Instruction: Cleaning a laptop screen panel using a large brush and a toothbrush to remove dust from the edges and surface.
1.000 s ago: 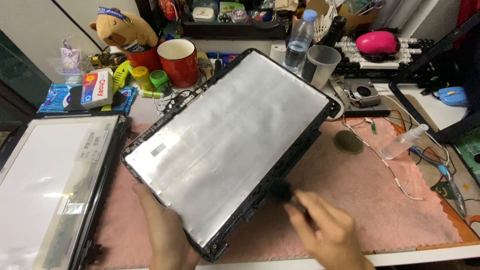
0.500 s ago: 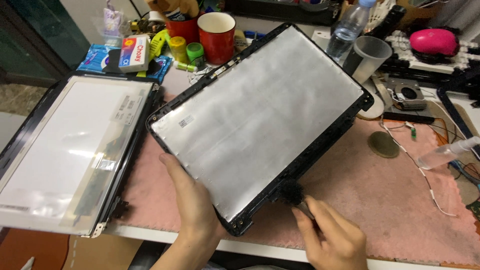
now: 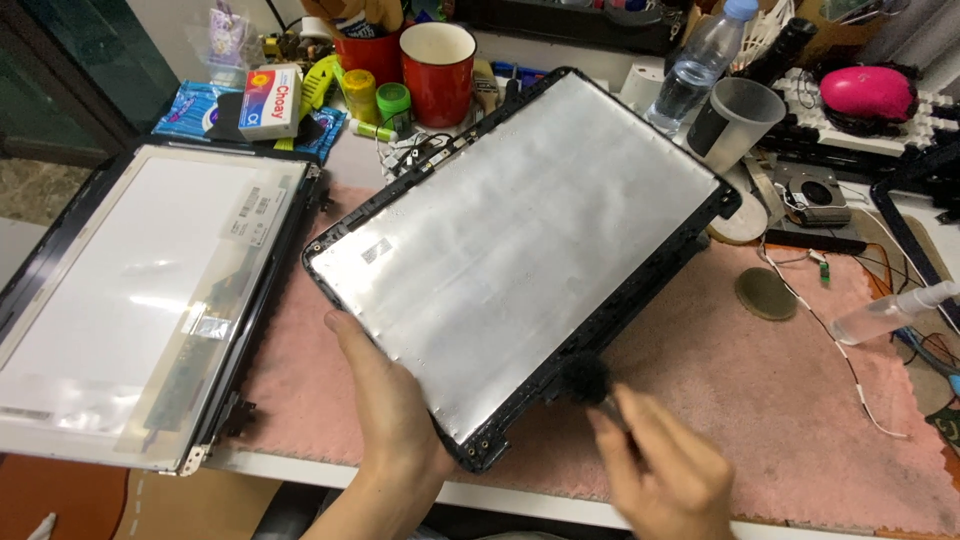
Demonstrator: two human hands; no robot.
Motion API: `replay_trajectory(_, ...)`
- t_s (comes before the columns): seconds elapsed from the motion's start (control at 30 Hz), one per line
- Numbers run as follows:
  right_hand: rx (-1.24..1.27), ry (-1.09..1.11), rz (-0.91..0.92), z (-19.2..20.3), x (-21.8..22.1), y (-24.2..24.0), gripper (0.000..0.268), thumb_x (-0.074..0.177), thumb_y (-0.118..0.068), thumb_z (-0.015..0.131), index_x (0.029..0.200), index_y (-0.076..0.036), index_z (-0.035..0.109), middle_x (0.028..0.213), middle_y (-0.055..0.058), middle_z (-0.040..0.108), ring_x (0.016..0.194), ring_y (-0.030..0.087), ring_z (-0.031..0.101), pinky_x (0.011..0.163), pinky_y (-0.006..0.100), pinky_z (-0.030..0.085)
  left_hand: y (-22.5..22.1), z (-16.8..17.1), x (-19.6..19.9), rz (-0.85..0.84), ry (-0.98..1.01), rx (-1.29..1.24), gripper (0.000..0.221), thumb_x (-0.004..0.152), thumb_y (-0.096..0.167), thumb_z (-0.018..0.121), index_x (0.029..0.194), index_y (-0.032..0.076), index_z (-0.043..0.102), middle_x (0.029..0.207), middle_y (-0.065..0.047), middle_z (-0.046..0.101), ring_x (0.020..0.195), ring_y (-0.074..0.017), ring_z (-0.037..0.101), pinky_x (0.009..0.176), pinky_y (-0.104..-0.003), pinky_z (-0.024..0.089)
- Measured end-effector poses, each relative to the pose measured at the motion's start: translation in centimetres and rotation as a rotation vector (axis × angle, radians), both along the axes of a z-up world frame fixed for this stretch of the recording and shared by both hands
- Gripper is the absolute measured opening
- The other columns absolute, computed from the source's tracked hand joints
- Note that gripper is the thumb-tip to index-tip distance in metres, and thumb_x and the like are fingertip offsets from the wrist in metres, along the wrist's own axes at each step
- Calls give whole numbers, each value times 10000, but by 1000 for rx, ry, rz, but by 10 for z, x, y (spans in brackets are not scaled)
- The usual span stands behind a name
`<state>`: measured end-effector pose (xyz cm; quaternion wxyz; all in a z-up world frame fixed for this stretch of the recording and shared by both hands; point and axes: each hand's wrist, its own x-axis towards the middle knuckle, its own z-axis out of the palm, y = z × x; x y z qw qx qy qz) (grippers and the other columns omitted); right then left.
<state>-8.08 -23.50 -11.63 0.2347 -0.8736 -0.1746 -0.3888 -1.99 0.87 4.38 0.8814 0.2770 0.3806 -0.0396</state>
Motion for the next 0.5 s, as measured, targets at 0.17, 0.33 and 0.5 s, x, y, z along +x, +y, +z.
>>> replay_trajectory(0.17, -22, 8, -73, 20, 10, 2, 279, 1038, -46, 843, 1265, 103, 783, 1072, 197, 826, 849, 301, 783, 825, 434, 607, 2, -1, 1, -7, 8, -12, 1029, 1003, 768, 122, 1751, 261, 612, 1704, -111, 766, 1519, -361, 733, 1240, -501, 567)
replay_trajectory(0.33, -30, -29, -3, 1, 8, 5, 238, 1007, -133, 832, 1211, -14, 806, 1057, 81, 851, 842, 176, 815, 784, 326, 639, 3, 1, 2, -28, 3, 5, 1004, 1031, 750, 117, 1740, 249, 621, 1678, -140, 769, 1495, -378, 728, 1229, -514, 555)
replay_trajectory(0.5, -16, 17, 33, -13, 19, -15, 264, 1004, -101, 815, 1253, -12, 812, 1151, 98, 861, 966, 206, 843, 926, 354, 658, 3, 5, 3, -9, 20, 22, 988, 1050, 739, 110, 1723, 235, 629, 1653, -146, 771, 1477, -376, 722, 1228, -513, 543)
